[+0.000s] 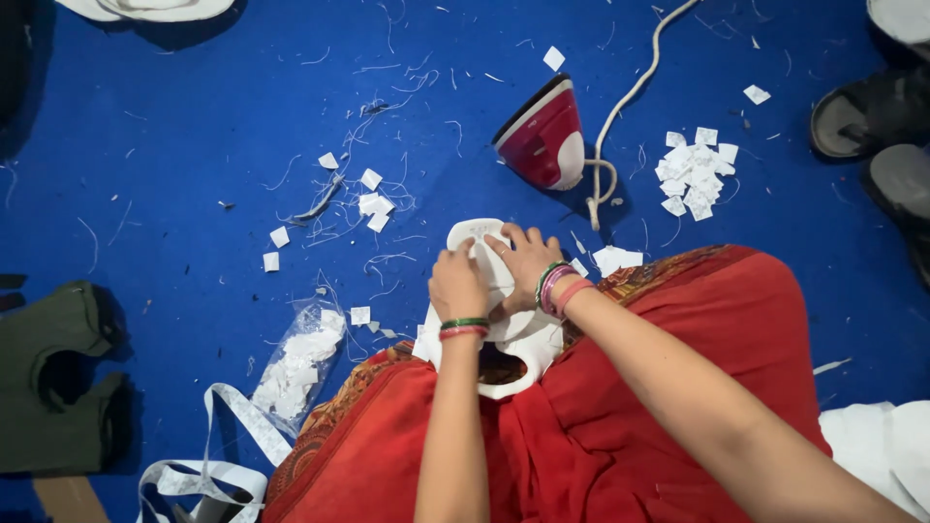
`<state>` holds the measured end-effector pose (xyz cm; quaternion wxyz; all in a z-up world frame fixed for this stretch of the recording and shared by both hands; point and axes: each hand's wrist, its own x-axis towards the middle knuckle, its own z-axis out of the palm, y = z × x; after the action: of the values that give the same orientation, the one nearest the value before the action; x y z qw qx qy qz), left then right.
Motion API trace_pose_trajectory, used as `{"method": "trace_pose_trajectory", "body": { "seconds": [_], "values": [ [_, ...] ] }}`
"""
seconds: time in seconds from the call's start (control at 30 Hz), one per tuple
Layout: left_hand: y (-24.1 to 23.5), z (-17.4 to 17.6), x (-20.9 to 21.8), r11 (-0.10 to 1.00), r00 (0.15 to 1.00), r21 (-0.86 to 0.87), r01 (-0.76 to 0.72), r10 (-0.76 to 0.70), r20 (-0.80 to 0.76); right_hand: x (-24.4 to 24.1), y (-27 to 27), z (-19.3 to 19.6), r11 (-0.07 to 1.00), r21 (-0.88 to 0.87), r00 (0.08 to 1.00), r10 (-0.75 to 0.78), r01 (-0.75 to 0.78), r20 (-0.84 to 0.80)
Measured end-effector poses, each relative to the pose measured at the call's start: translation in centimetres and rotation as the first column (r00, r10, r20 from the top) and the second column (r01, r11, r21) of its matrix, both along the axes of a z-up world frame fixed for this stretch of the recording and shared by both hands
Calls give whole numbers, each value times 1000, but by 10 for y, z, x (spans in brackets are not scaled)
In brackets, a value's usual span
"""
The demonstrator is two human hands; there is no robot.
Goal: Ironing white shoe components to shape or flatten them.
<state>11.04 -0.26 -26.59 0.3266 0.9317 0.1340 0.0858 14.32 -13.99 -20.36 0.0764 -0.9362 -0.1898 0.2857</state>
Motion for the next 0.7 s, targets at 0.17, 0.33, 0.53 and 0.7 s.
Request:
{"method": "trace_pose_trajectory", "body": {
  "seconds": [0.17,0.33,0.53,0.7],
  "values": [
    [-13,19,-16,953,983,287,99,-49,-177,0,-1,-7,1000,-7,1000,-4,4,5],
    [-15,19,-15,928,936,349,130,0,-351,1,1,-5,1000,-14,1000,-6,6,-8],
    [-20,2,-18,870,943,468,156,9,-333,-3,-27,-71,965,261,987,-55,13,154],
    [-20,-9,-19,837,957,526,150,11,-290,0,-52,-48,381,791,639,-769,479,-17]
  ]
}}
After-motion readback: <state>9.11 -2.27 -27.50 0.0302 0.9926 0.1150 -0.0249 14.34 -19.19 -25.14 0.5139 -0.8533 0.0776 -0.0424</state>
